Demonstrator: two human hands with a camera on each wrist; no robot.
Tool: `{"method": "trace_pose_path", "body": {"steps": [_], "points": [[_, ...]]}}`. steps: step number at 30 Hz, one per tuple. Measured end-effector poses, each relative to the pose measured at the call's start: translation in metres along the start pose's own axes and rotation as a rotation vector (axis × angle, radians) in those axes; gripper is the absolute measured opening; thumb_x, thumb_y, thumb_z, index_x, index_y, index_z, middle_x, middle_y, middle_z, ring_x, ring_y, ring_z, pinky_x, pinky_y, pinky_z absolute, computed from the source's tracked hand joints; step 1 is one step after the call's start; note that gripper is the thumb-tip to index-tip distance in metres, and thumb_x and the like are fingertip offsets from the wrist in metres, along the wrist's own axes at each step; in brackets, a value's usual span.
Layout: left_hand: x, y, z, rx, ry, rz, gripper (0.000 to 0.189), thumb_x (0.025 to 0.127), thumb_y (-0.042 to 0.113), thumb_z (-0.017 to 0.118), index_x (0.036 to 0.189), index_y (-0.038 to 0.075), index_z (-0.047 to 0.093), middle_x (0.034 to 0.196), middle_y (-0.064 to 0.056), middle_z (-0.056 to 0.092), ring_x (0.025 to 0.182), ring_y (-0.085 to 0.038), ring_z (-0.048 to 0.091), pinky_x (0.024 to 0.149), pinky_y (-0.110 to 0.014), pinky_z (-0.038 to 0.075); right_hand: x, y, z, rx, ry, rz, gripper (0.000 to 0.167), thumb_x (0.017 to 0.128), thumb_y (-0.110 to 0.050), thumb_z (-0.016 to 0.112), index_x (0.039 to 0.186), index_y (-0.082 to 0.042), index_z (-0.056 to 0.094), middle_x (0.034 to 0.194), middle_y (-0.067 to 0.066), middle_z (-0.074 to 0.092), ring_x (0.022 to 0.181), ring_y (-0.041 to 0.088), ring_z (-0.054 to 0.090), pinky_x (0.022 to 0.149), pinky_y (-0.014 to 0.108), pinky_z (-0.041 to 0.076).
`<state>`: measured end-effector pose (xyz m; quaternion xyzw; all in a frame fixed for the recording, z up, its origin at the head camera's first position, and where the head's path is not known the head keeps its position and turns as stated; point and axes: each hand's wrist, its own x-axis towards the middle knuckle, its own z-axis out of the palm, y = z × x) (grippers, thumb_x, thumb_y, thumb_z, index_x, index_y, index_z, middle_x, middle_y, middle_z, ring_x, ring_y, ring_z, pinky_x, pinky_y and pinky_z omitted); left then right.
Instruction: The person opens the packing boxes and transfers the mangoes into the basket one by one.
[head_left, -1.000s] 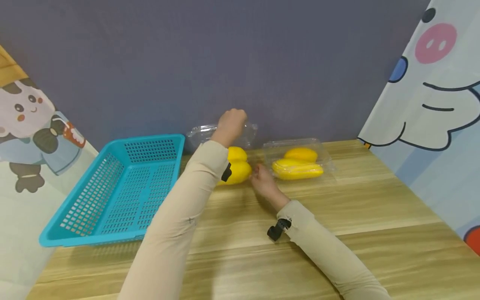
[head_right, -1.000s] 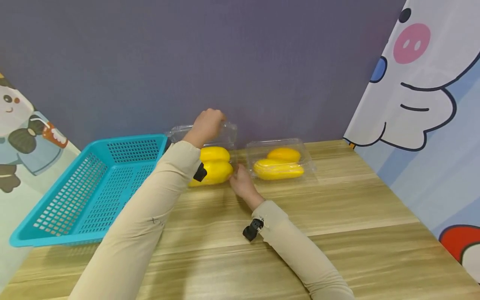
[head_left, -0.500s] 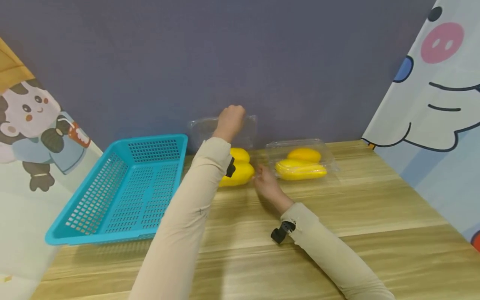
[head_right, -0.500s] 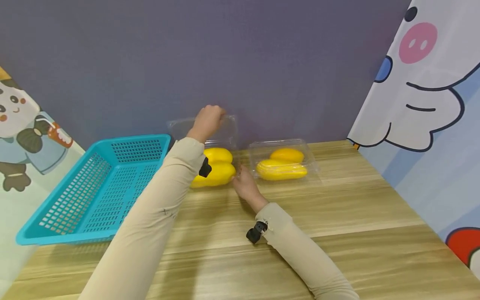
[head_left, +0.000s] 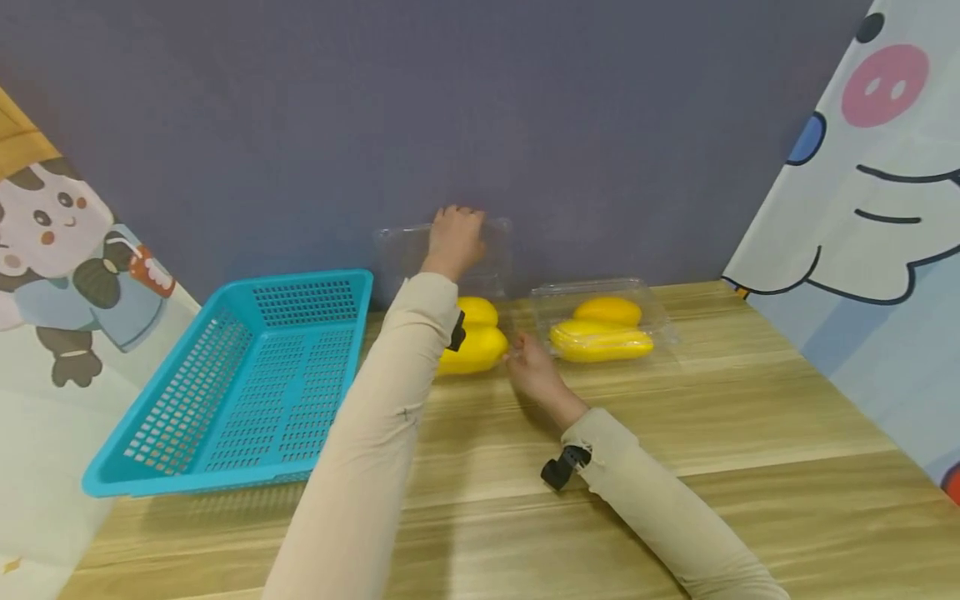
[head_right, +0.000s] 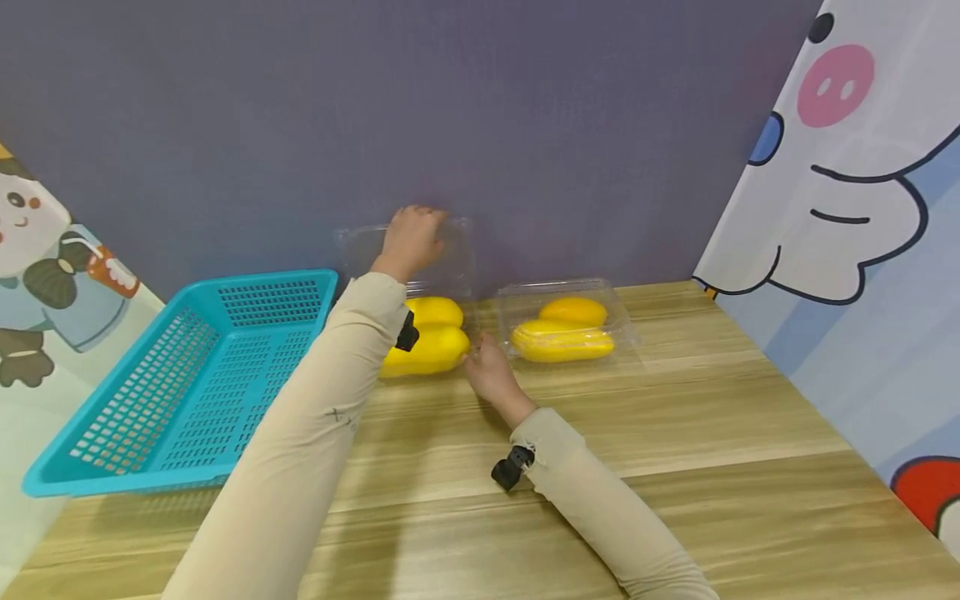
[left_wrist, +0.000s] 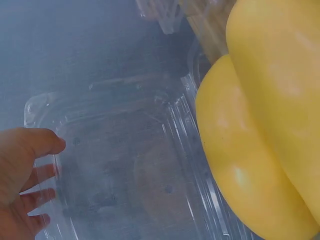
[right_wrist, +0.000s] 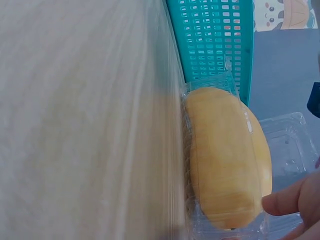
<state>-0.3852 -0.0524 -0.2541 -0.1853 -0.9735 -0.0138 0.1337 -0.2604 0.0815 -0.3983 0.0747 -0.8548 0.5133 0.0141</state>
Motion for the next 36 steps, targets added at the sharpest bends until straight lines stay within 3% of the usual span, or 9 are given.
{"method": "trace_pose_path", "body": {"steps": [7,14,19,21,26,29,36], "points": [[-0.001,-0.011,-0.004,-0.007,0.013,-0.029,0.055,0.089,0.018,0.060,0.140,0.007,0.044,0.141,-0.013,0.046,0.131,-0.033,0.039,0.114,-0.046,0.022,0.000,-0.002,0.004,-0.002,0.008,-0.020,0.051,0.093,-0.008,0.049,0.131,0.020,0.032,0.128,0.036,0.042,0.118,0.045,0.045,0.100,0.052,0.039],[-0.004,-0.015,-0.012,-0.025,0.054,-0.009,0.057,0.087,0.016,0.061,0.140,0.006,0.043,0.141,-0.014,0.047,0.131,-0.033,0.040,0.113,-0.045,0.023,0.000,-0.001,0.004,-0.002,-0.003,-0.021,0.047,0.093,-0.010,0.049,0.128,0.018,0.035,0.126,0.034,0.044,0.117,0.043,0.046,0.098,0.052,0.040],[-0.012,-0.018,-0.019,-0.093,0.043,-0.016,0.057,0.088,0.015,0.061,0.142,0.008,0.042,0.143,-0.012,0.044,0.132,-0.032,0.038,0.110,-0.044,0.031,0.000,-0.001,0.005,-0.009,0.006,-0.032,0.029,0.092,-0.009,0.049,0.109,0.013,0.041,0.109,0.027,0.048,0.105,0.039,0.050,0.087,0.049,0.044],[-0.016,-0.018,-0.022,-0.114,0.034,-0.018,0.056,0.089,0.015,0.060,0.142,0.009,0.042,0.144,-0.012,0.043,0.132,-0.031,0.038,0.108,-0.043,0.034,0.001,-0.002,0.004,-0.009,0.000,-0.017,0.030,0.093,-0.009,0.049,0.111,0.013,0.041,0.111,0.028,0.049,0.107,0.039,0.049,0.089,0.048,0.044],[-0.023,-0.018,-0.031,-0.129,0.028,0.019,0.055,0.089,0.015,0.061,0.141,0.008,0.044,0.142,-0.013,0.045,0.130,-0.031,0.040,0.106,-0.043,0.036,0.000,-0.001,0.002,0.003,-0.007,0.020,0.048,0.094,-0.010,0.048,0.131,0.017,0.034,0.130,0.034,0.043,0.121,0.044,0.044,0.101,0.052,0.039],[-0.028,-0.018,-0.034,-0.131,0.025,0.047,0.053,0.089,0.014,0.061,0.139,0.009,0.045,0.141,-0.012,0.047,0.129,-0.031,0.041,0.106,-0.042,0.036,0.000,-0.002,0.001,0.015,-0.007,0.029,0.051,0.094,-0.010,0.048,0.134,0.017,0.031,0.133,0.034,0.040,0.122,0.044,0.043,0.102,0.052,0.037],[-0.034,-0.013,-0.037,-0.116,-0.019,0.110,0.050,0.089,0.017,0.063,0.136,0.008,0.049,0.138,-0.012,0.050,0.126,-0.030,0.045,0.103,-0.043,0.040,0.001,-0.002,-0.001,-0.007,0.010,0.012,0.032,0.092,-0.007,0.049,0.115,0.014,0.041,0.117,0.031,0.049,0.112,0.040,0.048,0.095,0.050,0.042]]}}
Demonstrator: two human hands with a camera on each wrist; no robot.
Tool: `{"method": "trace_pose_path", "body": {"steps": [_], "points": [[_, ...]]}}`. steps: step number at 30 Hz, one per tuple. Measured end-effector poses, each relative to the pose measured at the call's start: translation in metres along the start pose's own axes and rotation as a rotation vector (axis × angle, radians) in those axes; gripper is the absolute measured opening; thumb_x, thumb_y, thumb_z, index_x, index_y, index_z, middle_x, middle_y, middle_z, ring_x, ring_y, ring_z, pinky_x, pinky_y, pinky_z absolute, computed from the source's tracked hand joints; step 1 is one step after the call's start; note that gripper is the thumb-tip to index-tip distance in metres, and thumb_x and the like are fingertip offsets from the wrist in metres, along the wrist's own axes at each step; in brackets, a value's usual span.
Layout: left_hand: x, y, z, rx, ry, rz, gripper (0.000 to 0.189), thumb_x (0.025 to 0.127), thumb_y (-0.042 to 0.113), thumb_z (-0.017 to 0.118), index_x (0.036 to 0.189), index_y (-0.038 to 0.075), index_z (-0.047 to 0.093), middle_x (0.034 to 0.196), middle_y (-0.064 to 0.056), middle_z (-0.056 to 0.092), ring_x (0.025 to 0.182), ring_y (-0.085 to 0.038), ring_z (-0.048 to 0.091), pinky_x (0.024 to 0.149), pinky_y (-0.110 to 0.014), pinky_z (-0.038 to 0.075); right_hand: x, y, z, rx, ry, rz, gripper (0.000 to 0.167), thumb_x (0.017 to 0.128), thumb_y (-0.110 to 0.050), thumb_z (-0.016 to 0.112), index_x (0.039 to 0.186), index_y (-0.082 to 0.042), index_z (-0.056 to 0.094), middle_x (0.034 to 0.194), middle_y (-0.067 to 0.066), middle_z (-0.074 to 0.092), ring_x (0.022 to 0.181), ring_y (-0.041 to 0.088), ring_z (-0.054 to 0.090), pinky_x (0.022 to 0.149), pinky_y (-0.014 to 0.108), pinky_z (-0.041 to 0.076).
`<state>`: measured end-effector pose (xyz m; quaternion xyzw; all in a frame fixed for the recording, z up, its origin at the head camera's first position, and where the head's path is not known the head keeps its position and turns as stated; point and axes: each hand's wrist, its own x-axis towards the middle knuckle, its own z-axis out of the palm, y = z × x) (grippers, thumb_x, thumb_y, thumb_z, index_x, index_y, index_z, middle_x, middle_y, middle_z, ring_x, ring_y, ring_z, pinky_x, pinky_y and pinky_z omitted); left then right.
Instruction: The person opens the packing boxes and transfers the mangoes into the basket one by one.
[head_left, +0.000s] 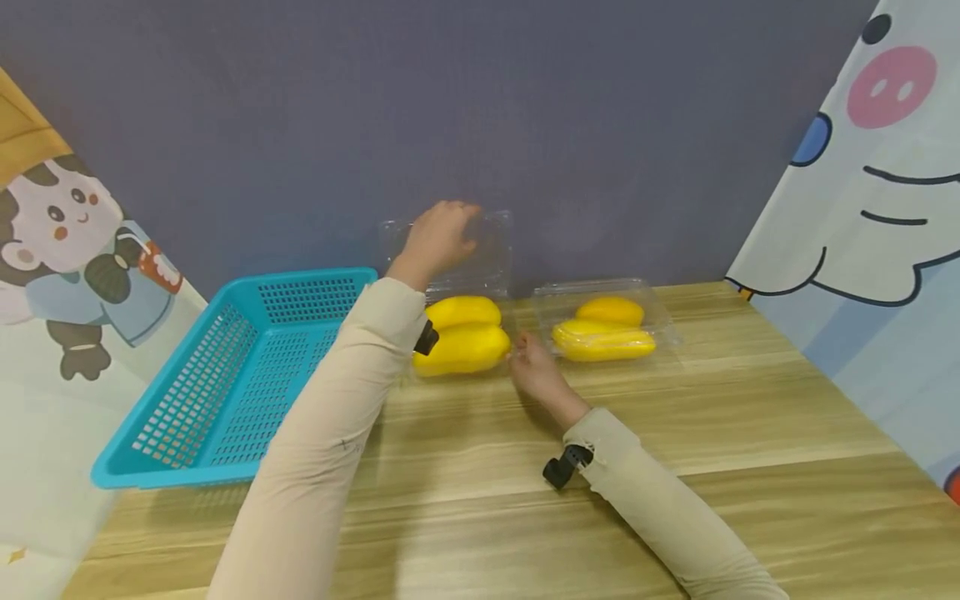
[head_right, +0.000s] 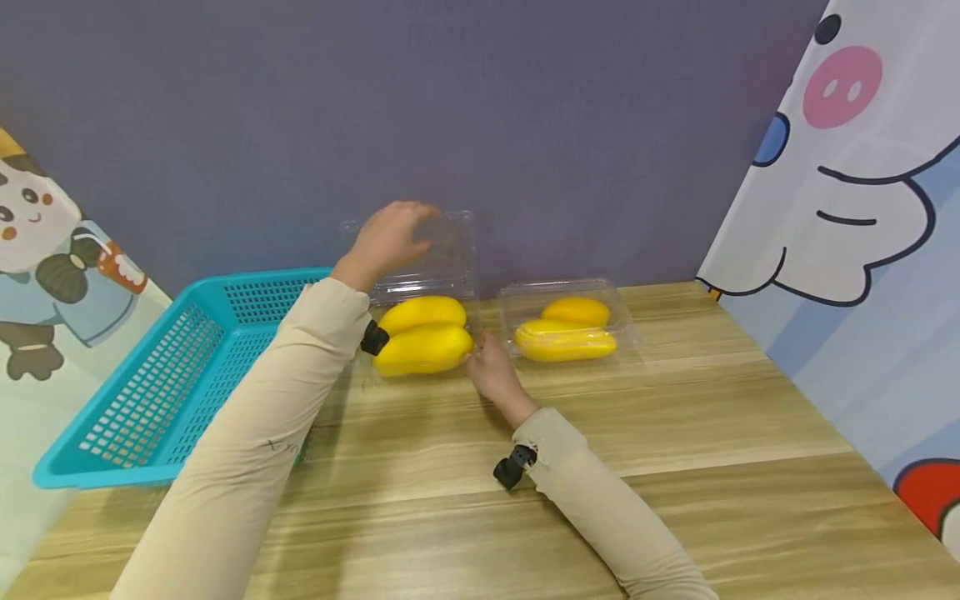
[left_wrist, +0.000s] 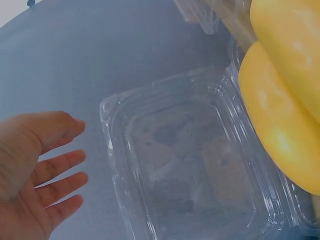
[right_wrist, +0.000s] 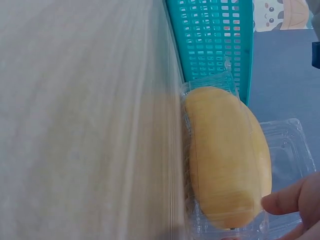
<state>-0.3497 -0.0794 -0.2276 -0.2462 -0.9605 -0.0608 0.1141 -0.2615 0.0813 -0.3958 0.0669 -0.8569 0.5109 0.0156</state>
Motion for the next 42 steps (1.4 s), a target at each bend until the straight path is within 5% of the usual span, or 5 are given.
{"method": "trace_pose_path", "body": {"steps": [11,20,27,42], "points": [[-0.007,0.009,0.015,-0.089,-0.283,0.004,0.047,0.085,0.006,0.060,0.132,0.007,0.054,0.133,-0.010,0.054,0.119,-0.028,0.052,0.099,-0.040,0.044,0.000,0.003,-0.001,-0.007,0.000,-0.007,0.028,0.093,-0.006,0.047,0.112,0.013,0.041,0.111,0.028,0.050,0.105,0.037,0.050,0.089,0.048,0.045],[-0.021,0.009,0.035,-0.083,-0.559,0.016,0.052,0.085,0.022,0.070,0.132,0.007,0.054,0.137,-0.010,0.051,0.122,-0.028,0.050,0.103,-0.042,0.040,-0.002,0.003,0.000,0.005,0.020,-0.016,0.028,0.092,-0.005,0.049,0.112,0.013,0.042,0.113,0.028,0.050,0.110,0.038,0.049,0.093,0.049,0.044],[-0.029,0.011,0.046,-0.142,-0.621,-0.023,0.065,0.081,0.020,0.073,0.139,0.012,0.044,0.144,-0.009,0.042,0.128,-0.029,0.043,0.105,-0.047,0.036,-0.005,0.001,0.001,0.010,0.008,0.002,0.042,0.093,-0.007,0.049,0.126,0.016,0.038,0.121,0.031,0.049,0.115,0.041,0.048,0.097,0.050,0.042],[-0.028,0.013,0.066,-0.113,-0.664,0.051,0.065,0.079,0.019,0.074,0.137,0.009,0.046,0.137,-0.014,0.050,0.124,-0.028,0.048,0.103,-0.042,0.039,-0.006,0.002,0.001,0.028,-0.015,0.006,0.053,0.095,-0.009,0.048,0.136,0.017,0.027,0.129,0.032,0.043,0.120,0.041,0.045,0.100,0.051,0.040]]}}
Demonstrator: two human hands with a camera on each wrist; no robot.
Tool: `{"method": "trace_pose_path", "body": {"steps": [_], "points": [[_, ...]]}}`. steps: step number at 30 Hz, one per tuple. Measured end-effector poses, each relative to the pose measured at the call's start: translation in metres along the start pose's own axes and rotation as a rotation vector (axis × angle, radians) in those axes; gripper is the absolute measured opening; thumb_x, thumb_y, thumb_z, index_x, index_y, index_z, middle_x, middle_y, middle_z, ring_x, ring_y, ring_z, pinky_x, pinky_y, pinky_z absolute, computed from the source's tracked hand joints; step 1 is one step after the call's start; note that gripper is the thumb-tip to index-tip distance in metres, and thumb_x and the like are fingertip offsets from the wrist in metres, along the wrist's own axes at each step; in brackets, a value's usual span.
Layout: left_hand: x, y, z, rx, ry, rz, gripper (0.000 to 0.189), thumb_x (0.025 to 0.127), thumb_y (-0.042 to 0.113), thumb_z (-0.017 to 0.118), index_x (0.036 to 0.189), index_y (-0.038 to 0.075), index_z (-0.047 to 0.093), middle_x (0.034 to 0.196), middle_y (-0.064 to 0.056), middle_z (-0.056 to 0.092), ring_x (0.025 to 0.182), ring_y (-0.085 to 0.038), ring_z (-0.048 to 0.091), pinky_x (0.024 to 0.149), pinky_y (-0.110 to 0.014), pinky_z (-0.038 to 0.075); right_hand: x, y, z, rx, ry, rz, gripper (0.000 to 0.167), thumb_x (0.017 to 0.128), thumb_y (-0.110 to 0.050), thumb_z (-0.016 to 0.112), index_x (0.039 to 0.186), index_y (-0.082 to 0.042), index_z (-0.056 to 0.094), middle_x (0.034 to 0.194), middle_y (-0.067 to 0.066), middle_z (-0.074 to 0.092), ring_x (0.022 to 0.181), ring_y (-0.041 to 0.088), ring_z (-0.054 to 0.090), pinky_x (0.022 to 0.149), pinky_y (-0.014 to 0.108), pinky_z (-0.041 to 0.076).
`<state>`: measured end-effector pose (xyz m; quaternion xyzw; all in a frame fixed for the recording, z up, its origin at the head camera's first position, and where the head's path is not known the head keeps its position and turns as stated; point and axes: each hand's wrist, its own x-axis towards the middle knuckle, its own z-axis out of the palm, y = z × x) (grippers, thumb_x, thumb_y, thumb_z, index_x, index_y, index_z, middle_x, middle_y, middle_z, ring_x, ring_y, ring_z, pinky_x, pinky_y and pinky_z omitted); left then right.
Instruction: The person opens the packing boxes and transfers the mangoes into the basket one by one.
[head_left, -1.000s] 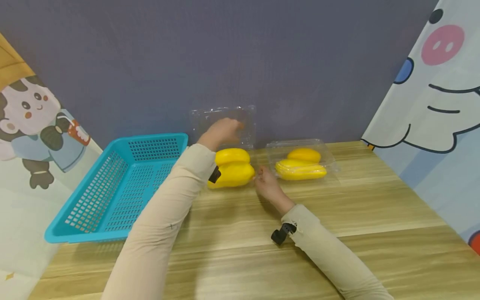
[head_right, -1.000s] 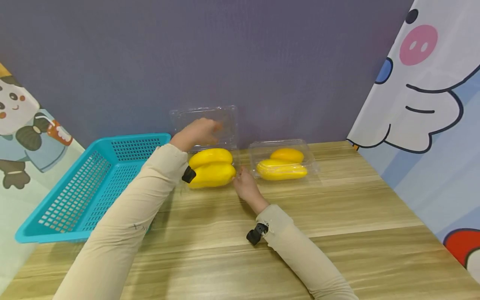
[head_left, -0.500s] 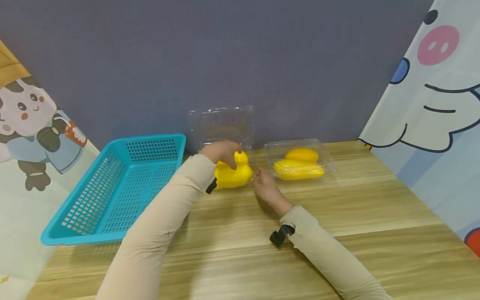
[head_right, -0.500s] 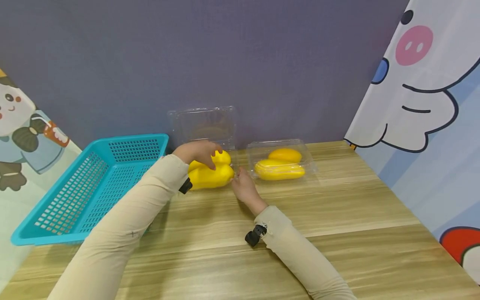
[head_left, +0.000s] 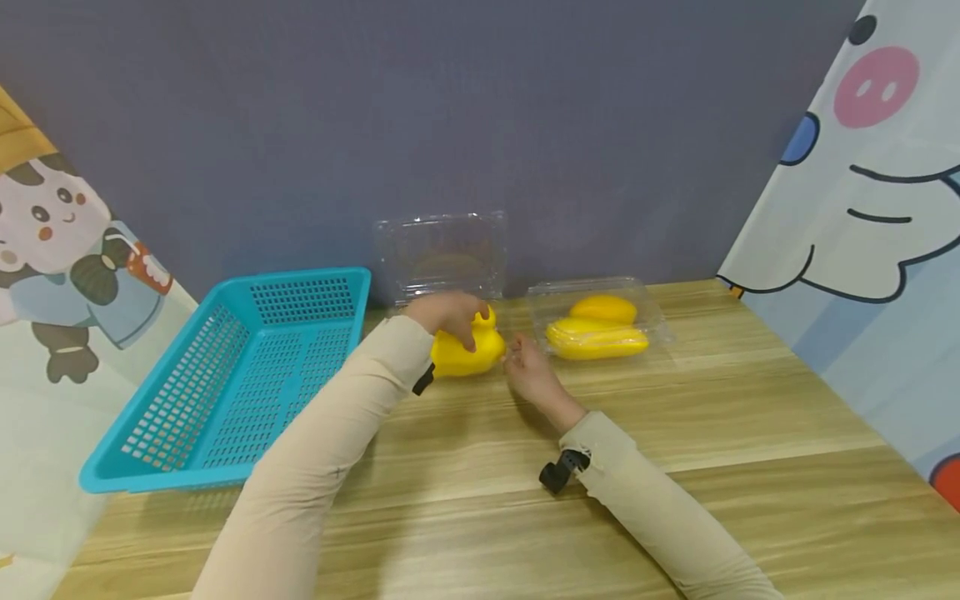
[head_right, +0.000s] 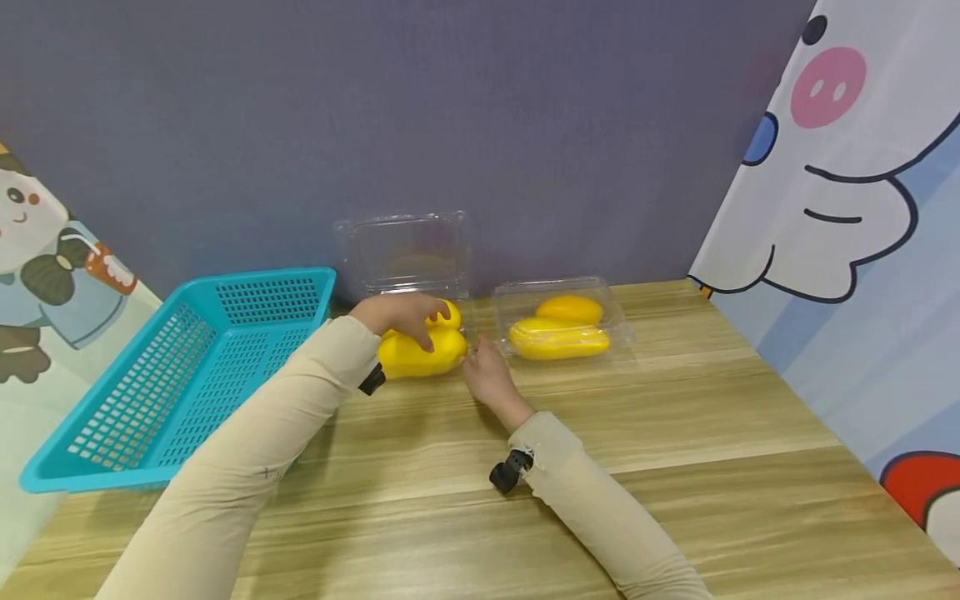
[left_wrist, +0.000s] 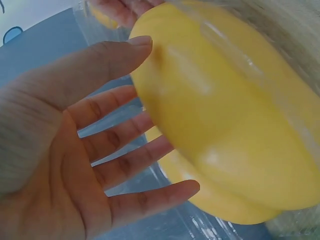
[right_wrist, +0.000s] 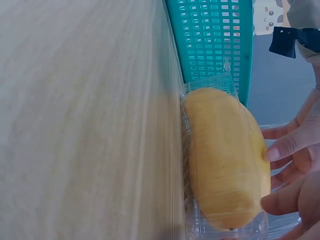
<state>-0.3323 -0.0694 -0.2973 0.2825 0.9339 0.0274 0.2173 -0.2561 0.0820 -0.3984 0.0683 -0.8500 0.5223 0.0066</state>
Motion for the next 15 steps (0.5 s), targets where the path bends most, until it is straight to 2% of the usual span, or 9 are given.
{"method": "trace_pose_path", "body": {"steps": [3,8,15], "points": [[0.0026,-0.0001,0.0033,0.020,0.005,0.012,0.064,0.078,0.019,0.075,0.135,0.008,0.048,0.134,-0.014,0.052,0.122,-0.028,0.049,0.102,-0.040,0.040,0.0001,0.0006,0.0005,0.008,0.005,-0.006,0.056,0.095,-0.008,0.048,0.138,0.017,0.024,0.130,0.033,0.042,0.121,0.042,0.045,0.101,0.051,0.039],[0.0043,0.0003,0.0056,0.042,0.006,0.006,0.064,0.078,0.020,0.075,0.136,0.010,0.048,0.133,-0.013,0.054,0.121,-0.027,0.050,0.102,-0.039,0.040,0.0005,0.0014,0.0001,0.000,0.005,-0.020,0.053,0.094,-0.006,0.047,0.136,0.018,0.026,0.127,0.033,0.044,0.118,0.042,0.046,0.099,0.051,0.040],[0.0061,0.0009,0.0100,0.055,-0.022,0.014,0.068,0.078,0.022,0.075,0.139,0.012,0.046,0.138,-0.009,0.049,0.126,-0.025,0.045,0.106,-0.037,0.036,0.0008,-0.0006,-0.0004,-0.009,-0.005,0.020,0.056,0.095,-0.010,0.047,0.139,0.016,0.025,0.132,0.031,0.042,0.122,0.041,0.044,0.101,0.050,0.039]]}}
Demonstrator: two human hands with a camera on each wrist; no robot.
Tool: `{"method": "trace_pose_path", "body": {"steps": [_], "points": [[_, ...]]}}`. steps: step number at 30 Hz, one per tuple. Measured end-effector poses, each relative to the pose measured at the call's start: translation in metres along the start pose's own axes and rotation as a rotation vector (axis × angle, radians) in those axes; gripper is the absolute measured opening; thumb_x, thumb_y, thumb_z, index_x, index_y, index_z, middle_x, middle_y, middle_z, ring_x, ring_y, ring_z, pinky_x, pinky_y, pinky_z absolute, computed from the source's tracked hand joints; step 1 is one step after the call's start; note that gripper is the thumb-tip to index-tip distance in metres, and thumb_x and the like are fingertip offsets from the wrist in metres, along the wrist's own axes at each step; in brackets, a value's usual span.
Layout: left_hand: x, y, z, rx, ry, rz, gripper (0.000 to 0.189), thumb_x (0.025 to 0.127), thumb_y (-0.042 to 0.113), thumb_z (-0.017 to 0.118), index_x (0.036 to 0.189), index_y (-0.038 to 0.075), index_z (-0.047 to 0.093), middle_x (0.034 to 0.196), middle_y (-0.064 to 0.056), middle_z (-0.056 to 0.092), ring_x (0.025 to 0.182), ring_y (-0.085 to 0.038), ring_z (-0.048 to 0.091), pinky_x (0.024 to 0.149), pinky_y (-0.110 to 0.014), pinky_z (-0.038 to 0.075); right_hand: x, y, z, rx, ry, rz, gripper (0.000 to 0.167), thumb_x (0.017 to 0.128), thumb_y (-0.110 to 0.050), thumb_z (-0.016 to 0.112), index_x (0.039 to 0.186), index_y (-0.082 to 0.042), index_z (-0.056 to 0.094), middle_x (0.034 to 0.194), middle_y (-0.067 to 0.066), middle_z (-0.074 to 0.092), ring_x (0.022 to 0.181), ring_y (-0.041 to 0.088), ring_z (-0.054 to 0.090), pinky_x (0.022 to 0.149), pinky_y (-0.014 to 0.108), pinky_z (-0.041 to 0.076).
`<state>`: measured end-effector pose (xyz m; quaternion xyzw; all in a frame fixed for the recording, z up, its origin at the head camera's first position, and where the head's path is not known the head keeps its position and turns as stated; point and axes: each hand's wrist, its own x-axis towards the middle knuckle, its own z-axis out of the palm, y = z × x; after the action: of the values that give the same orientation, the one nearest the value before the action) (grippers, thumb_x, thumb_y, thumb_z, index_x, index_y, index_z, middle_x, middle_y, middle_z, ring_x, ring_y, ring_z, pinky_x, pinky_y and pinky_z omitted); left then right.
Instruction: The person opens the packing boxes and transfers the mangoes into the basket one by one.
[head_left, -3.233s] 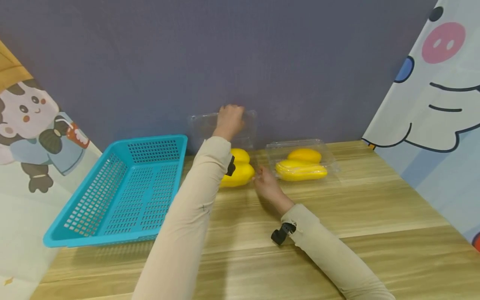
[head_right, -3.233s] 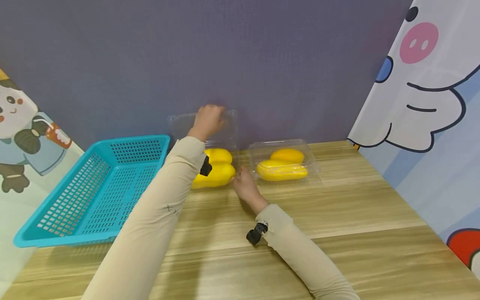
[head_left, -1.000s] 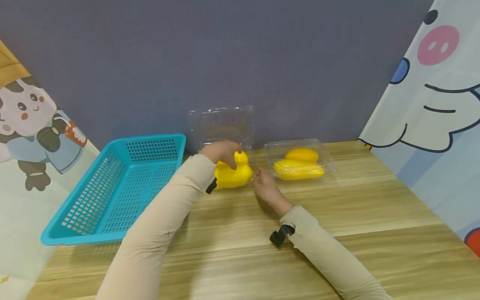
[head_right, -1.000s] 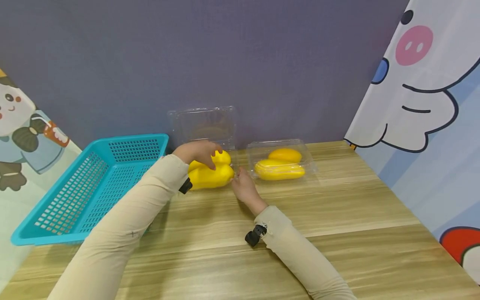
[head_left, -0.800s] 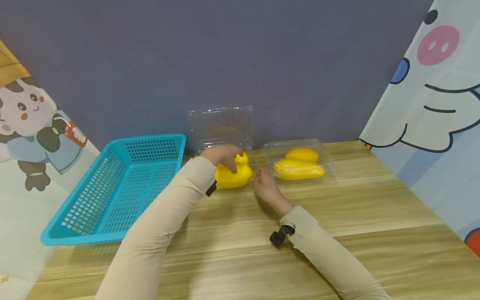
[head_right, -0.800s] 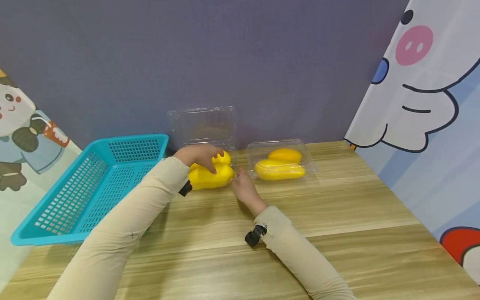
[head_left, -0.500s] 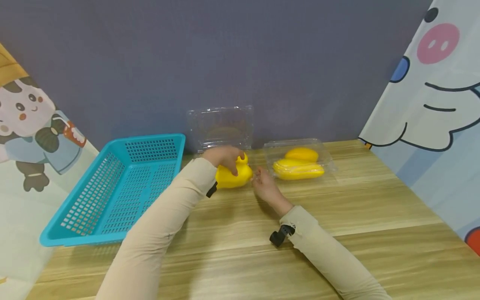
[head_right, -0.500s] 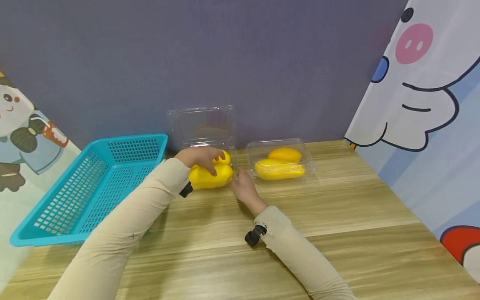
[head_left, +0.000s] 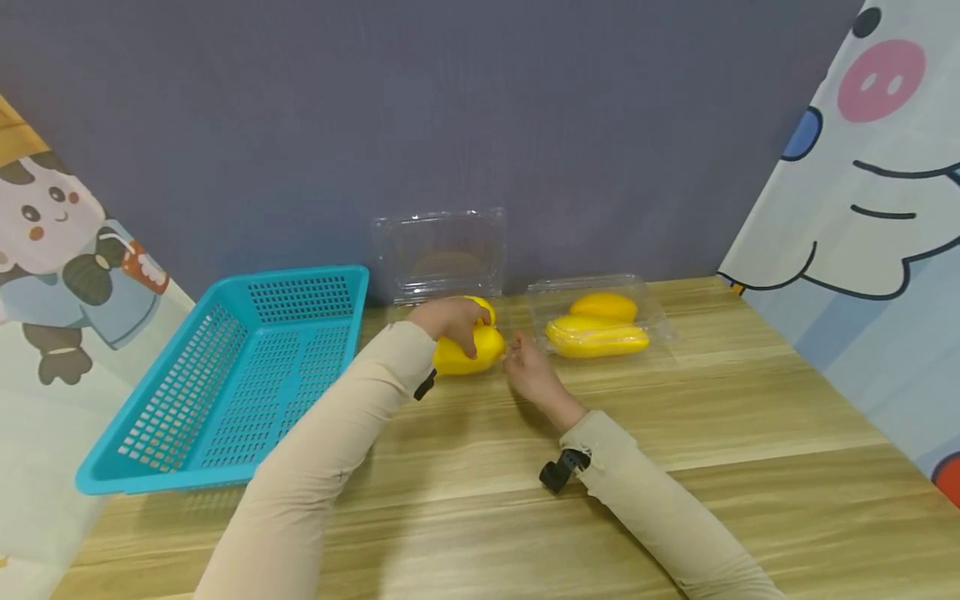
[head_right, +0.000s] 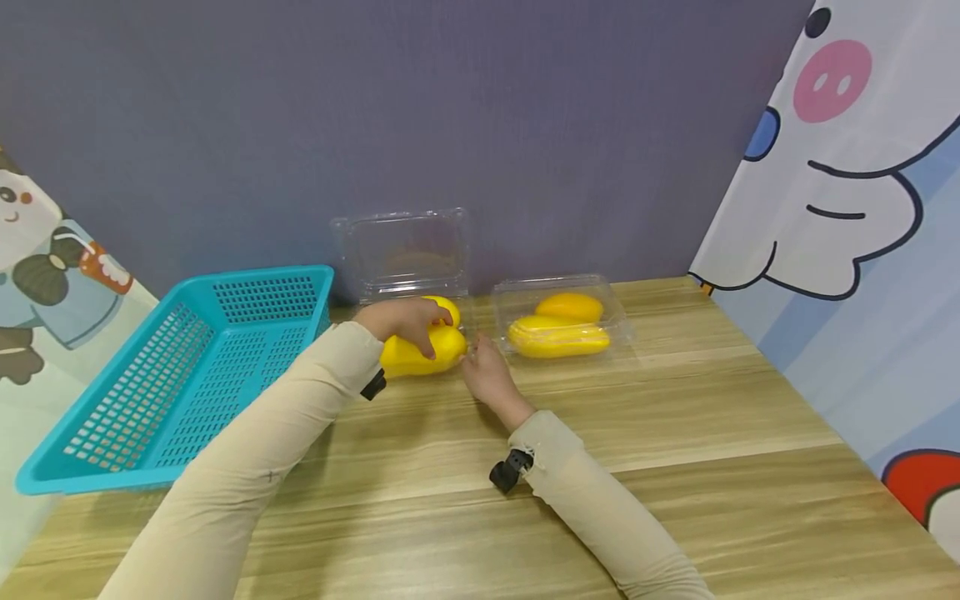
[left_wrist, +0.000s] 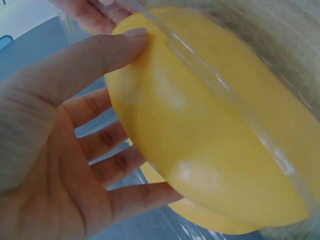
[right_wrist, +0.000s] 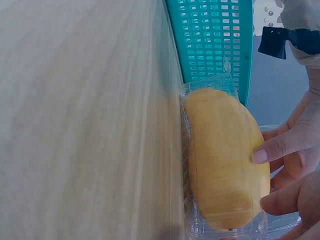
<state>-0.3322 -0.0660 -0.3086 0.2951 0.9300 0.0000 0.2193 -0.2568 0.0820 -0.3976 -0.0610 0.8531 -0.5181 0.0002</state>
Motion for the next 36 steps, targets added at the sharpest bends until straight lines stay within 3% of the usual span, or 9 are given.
{"method": "trace_pose_path", "body": {"steps": [8,16,23,36], "points": [[0.003,0.002,0.007,0.077,0.044,0.048,0.069,0.075,0.021,0.075,0.137,0.010,0.048,0.139,-0.010,0.048,0.126,-0.024,0.044,0.107,-0.033,0.035,0.001,0.001,0.001,-0.016,0.022,-0.026,0.050,0.094,-0.008,0.048,0.133,0.017,0.032,0.127,0.032,0.046,0.120,0.043,0.046,0.100,0.050,0.040],[0.006,0.002,0.010,0.110,0.050,0.035,0.071,0.077,0.028,0.075,0.137,0.005,0.046,0.142,-0.018,0.042,0.128,-0.028,0.043,0.107,-0.036,0.034,0.003,0.002,0.000,-0.024,0.018,-0.022,0.052,0.094,-0.008,0.047,0.136,0.018,0.028,0.130,0.033,0.044,0.121,0.043,0.045,0.101,0.050,0.039],[0.006,-0.002,0.010,0.174,0.095,0.106,0.064,0.075,0.029,0.076,0.129,0.002,0.053,0.125,-0.013,0.056,0.114,-0.025,0.053,0.101,-0.033,0.041,0.002,0.002,0.000,-0.011,0.000,0.012,0.058,0.095,-0.011,0.047,0.141,0.015,0.022,0.136,0.032,0.040,0.126,0.041,0.042,0.104,0.048,0.037],[0.001,-0.009,0.002,0.129,0.116,0.118,0.067,0.076,0.029,0.074,0.132,0.001,0.051,0.129,-0.013,0.055,0.119,-0.028,0.050,0.104,-0.036,0.038,0.003,0.001,-0.001,0.010,-0.012,0.024,0.058,0.096,-0.013,0.047,0.141,0.014,0.022,0.137,0.031,0.039,0.125,0.041,0.042,0.103,0.050,0.038]]}}
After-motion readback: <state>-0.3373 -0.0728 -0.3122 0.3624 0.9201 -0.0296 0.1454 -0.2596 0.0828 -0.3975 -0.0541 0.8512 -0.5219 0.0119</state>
